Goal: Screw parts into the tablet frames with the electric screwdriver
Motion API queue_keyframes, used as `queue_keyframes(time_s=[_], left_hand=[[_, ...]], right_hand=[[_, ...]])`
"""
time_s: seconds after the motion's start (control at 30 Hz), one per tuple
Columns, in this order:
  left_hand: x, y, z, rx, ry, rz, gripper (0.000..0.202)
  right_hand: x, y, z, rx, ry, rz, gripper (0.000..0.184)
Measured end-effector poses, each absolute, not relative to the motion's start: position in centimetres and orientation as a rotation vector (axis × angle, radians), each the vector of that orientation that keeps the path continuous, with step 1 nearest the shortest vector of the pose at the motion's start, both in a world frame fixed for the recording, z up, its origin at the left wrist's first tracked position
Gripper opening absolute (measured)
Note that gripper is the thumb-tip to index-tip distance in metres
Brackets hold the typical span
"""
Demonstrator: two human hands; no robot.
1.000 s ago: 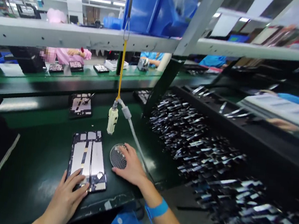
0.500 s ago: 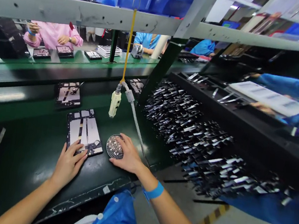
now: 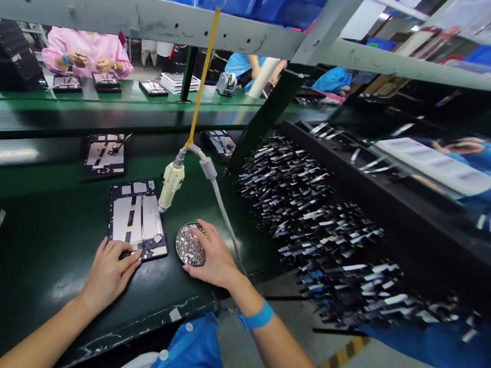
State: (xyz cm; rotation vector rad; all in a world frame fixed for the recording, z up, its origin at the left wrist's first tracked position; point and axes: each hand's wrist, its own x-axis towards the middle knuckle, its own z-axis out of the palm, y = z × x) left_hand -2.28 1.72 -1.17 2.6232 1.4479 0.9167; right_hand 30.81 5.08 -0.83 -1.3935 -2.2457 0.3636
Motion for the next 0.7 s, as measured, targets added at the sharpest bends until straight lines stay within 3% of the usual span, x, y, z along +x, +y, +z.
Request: queue_keyframes(time_s=[0.27,0.47,0.7], left_hand=[[-4.1,0.6,-1.3,2.619,1.405,0.863,0.02],[-4.4,2.5,-0.7,2.624,1.364,0.8,0.021],[-3.9,4.7,-1.3,2.604,1.362,0.917,0.02]], right_hand=[[31.5,4.9,-1.3,-1.492,-2.245,0.419,0.098],[31.6,1.4,0.2,-1.524,-2.395,0.329,0.082],[29.5,1.3,1.9,-1.329,-2.623,0.484,0.09]])
